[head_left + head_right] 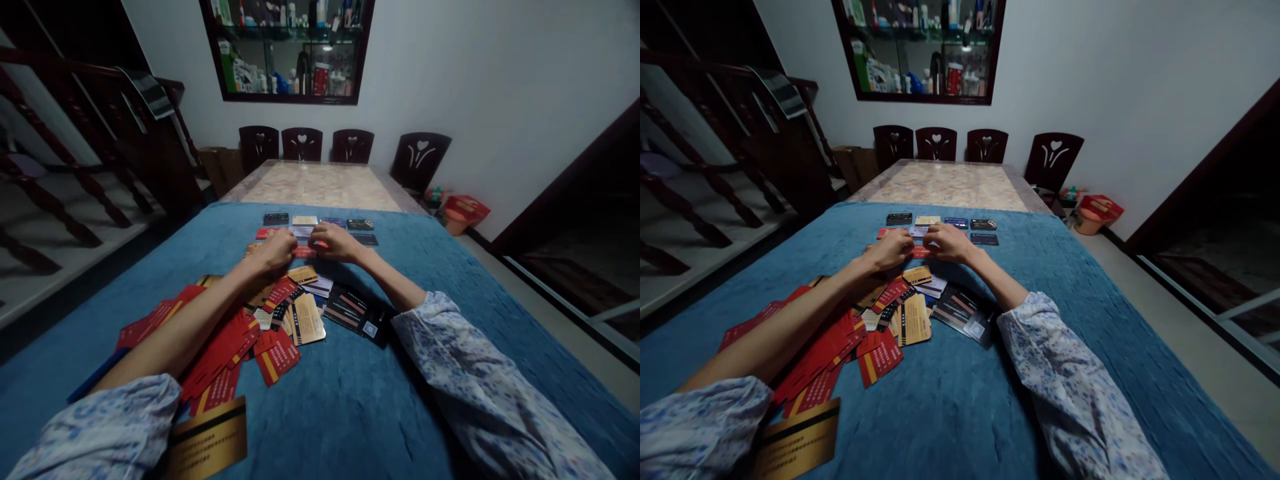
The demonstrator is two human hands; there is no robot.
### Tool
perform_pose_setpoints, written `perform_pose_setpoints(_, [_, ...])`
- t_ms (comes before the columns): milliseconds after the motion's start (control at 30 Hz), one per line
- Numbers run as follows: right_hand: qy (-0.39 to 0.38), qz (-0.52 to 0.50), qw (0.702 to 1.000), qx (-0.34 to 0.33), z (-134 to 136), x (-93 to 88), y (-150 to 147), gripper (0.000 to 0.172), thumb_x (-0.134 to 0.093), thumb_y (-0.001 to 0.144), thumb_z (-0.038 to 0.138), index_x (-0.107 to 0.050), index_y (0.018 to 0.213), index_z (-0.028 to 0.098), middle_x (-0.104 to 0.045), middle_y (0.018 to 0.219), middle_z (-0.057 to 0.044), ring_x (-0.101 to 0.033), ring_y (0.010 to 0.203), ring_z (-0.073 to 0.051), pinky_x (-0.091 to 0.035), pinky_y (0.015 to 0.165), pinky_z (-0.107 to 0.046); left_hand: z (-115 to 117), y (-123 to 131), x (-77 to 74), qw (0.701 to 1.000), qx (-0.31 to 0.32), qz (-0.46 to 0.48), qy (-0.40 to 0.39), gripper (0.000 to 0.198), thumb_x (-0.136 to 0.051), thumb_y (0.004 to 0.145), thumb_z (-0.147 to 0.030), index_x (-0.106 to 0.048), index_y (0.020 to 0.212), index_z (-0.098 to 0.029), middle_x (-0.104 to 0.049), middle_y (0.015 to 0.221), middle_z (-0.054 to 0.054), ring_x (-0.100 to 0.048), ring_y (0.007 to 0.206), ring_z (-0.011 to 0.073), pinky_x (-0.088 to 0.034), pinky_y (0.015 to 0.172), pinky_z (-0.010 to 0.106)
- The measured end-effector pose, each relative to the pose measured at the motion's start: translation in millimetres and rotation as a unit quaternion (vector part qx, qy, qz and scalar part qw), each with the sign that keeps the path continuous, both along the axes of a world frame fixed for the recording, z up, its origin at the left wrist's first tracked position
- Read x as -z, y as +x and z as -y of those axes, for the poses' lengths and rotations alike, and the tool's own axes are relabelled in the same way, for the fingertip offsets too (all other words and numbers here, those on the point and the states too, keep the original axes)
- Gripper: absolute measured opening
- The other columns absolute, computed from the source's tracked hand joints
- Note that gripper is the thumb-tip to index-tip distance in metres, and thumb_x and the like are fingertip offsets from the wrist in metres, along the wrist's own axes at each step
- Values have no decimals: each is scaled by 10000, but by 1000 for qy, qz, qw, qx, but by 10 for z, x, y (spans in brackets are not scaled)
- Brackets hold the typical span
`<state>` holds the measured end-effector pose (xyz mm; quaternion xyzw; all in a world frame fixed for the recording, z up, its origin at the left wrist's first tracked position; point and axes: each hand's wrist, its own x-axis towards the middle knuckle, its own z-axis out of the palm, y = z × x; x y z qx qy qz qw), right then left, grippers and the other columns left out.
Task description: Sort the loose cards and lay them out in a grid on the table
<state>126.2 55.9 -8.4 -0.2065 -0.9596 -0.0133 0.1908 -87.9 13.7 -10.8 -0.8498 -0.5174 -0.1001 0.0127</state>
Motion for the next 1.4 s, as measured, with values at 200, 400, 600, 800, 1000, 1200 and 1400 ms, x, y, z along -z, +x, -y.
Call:
perform_pose_setpoints(200, [-22, -3, 1000, -21, 122, 112, 124, 156, -571, 896, 116, -717, 885, 172, -692, 920, -89, -546, 846, -202, -404, 782, -326, 247, 62, -9, 998, 4, -59, 0, 240, -501, 781, -51, -726, 786, -134, -717, 954, 145, -619, 959, 272, -453, 861, 401])
perform_pose_setpoints(400, [-63, -11, 996, -61, 270, 196, 163, 136, -625, 908, 187, -730, 994, 171, -716, 1056, -115, -615, 974, -219, -473, 876, -366, 419, 116, 23, 998, 20, -53, -13, 226, -514, 835, -92, -727, 790, -149, -724, 932, 116, -613, 926, 240, -438, 841, 372])
perform_pose_setpoints(600, [-81, 15, 994, -77, 429, 240, 122, 202, -613, 929, 269, -731, 1039, 147, -718, 1121, -149, -640, 1026, -241, -502, 926, -399, 608, 199, -37, 998, 2, -52, -32, 240, -513, 843, -90, -729, 757, -149, -734, 901, 124, -636, 915, 248, -440, 864, 395])
perform_pose_setpoints(800, [-110, 30, 990, -80, 487, 262, 91, 222, -613, 938, 286, -735, 1071, 156, -713, 1208, -148, -651, 1095, -240, -501, 961, -386, 695, 253, -100, 995, -18, -77, -56, 242, -522, 812, -71, -746, 775, -155, -758, 916, 134, -674, 952, 272, -455, 912, 420])
perform_pose_setpoints(1000, [-115, 46, 990, -70, 496, 247, 84, 219, -590, 965, 303, -740, 1055, 171, -741, 1115, -127, -670, 1014, -224, -505, 923, -370, 738, 328, -157, 990, -13, -104, -96, 286, -530, 766, -19, -766, 819, -170, -771, 959, 125, -687, 1014, 269, -435, 1031, 465])
perform_pose_setpoints(1200, [-118, 45, 991, -44, 483, 268, 110, 253, -619, 952, 323, -732, 1113, 163, -728, 1131, -143, -658, 1020, -235, -501, 899, -370, 780, 385, -150, 990, -8, -92, -105, 375, -481, 783, -1, -757, 976, -165, -742, 1100, 146, -668, 1086, 278, -447, 1020, 480])
perform_pose_setpoints(1400, [-144, 54, 987, -36, 481, 221, 170, 255, -625, 933, 293, -727, 1114, 145, -724, 1117, -147, -659, 998, -235, -506, 892, -372, 762, 394, -99, 990, 14, -82, -112, 402, -467, 789, -22, -744, 1044, -163, -717, 1183, 139, -639, 1164, 284, -472, 986, 435])
